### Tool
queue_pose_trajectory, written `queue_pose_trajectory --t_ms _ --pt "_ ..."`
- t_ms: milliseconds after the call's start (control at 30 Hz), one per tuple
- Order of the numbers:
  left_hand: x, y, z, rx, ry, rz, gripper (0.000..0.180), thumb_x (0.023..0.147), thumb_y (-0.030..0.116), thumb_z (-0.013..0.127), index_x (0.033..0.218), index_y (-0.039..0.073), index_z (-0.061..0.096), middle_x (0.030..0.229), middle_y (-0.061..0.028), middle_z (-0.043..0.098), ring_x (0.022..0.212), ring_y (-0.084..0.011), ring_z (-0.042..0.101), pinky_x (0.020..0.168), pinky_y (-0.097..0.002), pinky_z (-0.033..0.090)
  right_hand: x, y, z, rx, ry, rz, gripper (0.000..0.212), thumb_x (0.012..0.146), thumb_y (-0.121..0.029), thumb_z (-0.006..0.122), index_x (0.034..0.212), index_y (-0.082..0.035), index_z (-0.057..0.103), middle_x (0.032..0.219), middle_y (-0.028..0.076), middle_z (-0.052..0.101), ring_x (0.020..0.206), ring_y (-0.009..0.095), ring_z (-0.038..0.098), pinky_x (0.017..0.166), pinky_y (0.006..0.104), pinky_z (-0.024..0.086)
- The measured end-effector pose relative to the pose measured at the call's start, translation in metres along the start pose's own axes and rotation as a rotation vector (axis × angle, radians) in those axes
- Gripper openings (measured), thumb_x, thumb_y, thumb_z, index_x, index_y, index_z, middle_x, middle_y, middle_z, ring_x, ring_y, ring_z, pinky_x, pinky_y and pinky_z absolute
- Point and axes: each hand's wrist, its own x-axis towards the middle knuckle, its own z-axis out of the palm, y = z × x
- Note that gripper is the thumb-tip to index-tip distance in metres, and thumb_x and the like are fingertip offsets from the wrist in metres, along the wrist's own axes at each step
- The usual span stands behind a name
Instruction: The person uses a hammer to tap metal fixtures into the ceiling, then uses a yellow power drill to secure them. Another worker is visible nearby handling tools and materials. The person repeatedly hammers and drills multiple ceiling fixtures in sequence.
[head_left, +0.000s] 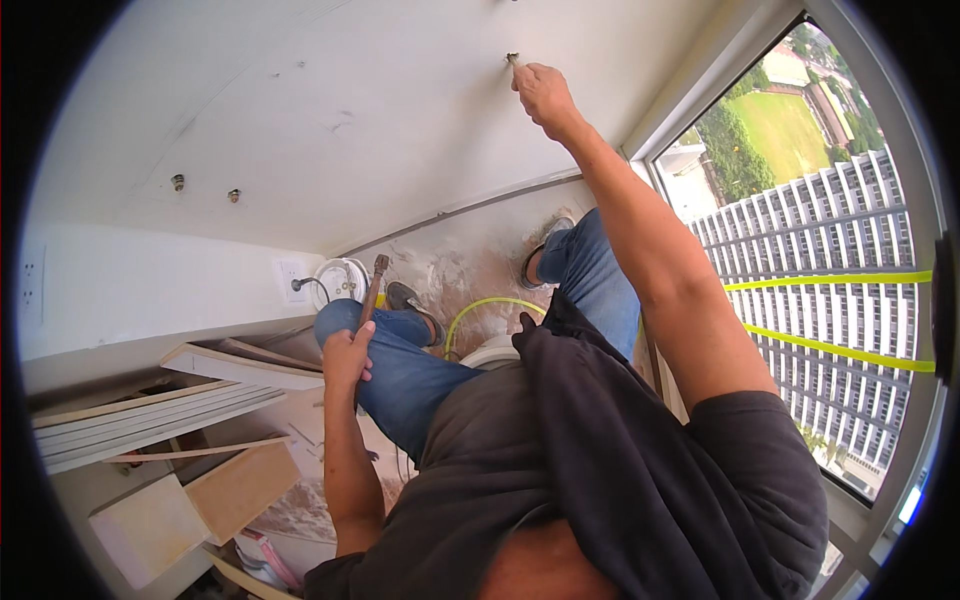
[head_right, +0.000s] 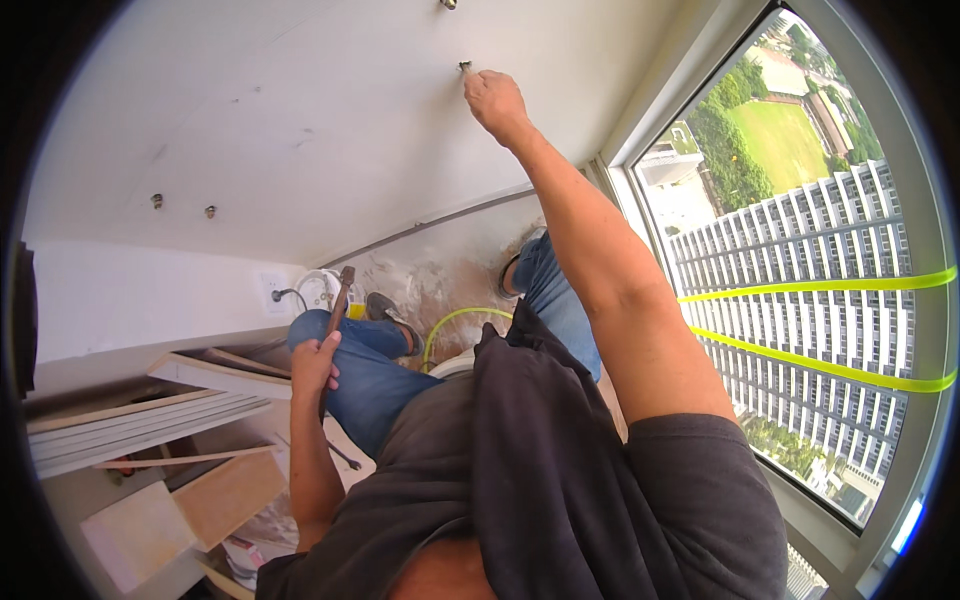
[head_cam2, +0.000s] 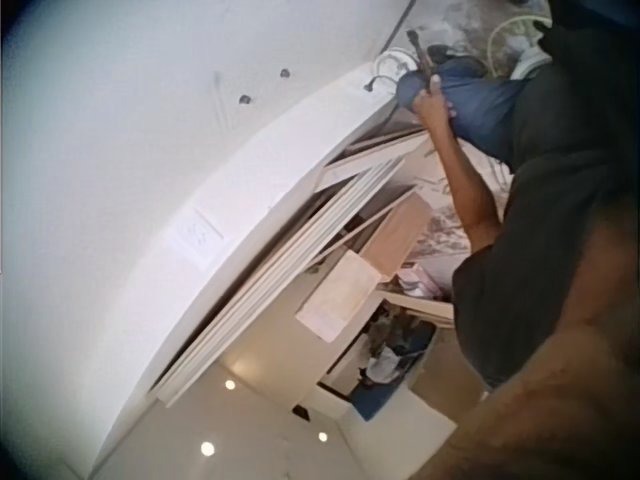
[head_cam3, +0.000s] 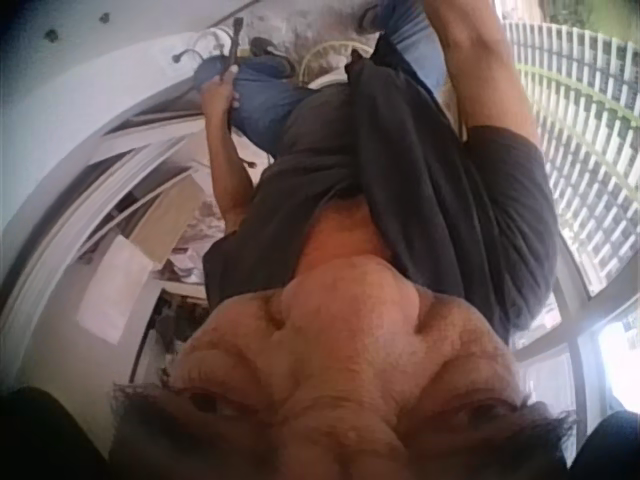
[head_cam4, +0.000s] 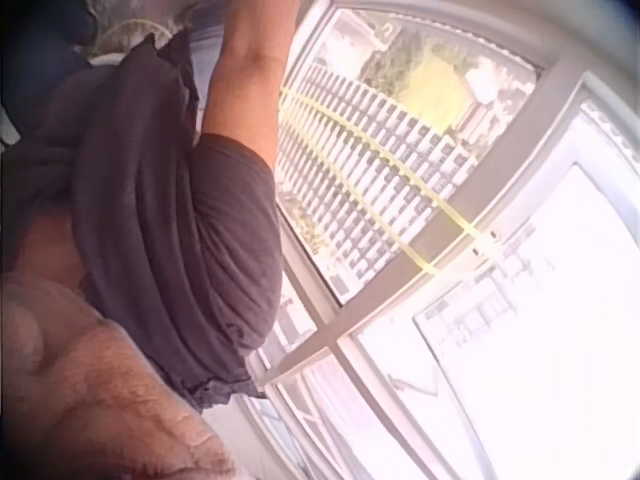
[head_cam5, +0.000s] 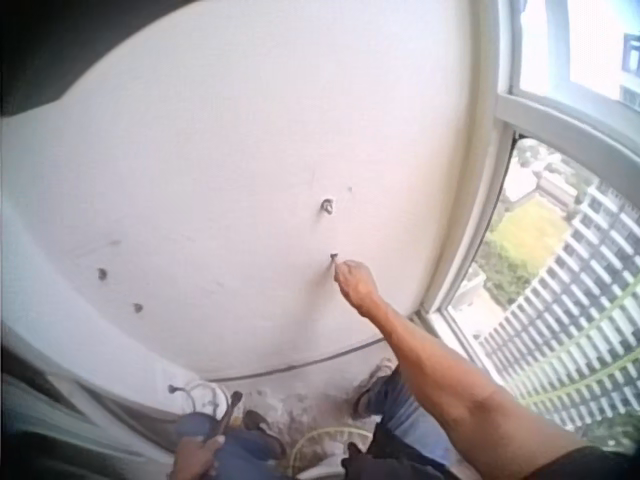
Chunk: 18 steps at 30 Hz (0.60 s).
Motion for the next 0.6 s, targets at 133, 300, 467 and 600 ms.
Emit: queue_pose_trajectory --t_ms 133,300,467,600 --pt "-0.002 -0.004 0.007 0.026 0.055 0.056 0.058 0.096 0.050 0.066 0.076 -0.004 0.063 0.056 -0.0126 0.062 0.040 -0.0211 0.060 0.041 -0.0352 0.046 -0.010 0.016 -0.015 0.212 0.012 0.142 0.006 0.089 -0.003 0.055 0.086 -0.005 0.060 0.084 0.014 0.065 0.077 0.031 0.063 0.065 0.0422 0.054" --pt "-0.009 -0.022 0.001 -0.030 0.094 0.053 0.057 0.097 0.050 0.066 0.076 -0.004 0.062 0.055 -0.0117 0.060 0.039 -0.0204 0.057 0.040 -0.0343 0.045 -0.001 -0.030 -0.061 0.995 -0.131 0.822 0.017 0.096 -0.009 0.052 0.081 -0.003 0.057 0.083 0.013 0.063 0.070 0.029 0.058 0.061 0.0396 0.049" --pt "-0.014 -0.019 0.000 -0.024 0.078 0.036 0.058 0.097 0.051 0.064 0.078 -0.004 0.064 0.057 -0.0116 0.062 0.041 -0.0211 0.060 0.045 -0.0355 0.049 -0.008 -0.010 -0.043 0.628 -0.059 0.496 0.016 0.095 -0.010 0.053 0.081 -0.005 0.058 0.082 0.011 0.065 0.069 0.029 0.059 0.062 0.0381 0.049" --pt "-0.013 -0.009 0.001 -0.003 0.074 0.062 0.058 0.096 0.050 0.065 0.078 -0.005 0.064 0.058 -0.0118 0.063 0.041 -0.0211 0.060 0.045 -0.0353 0.049 -0.010 0.012 -0.037 0.385 0.087 0.223 0.021 0.098 -0.015 0.051 0.081 -0.004 0.057 0.082 0.013 0.065 0.069 0.029 0.059 0.064 0.0386 0.049"
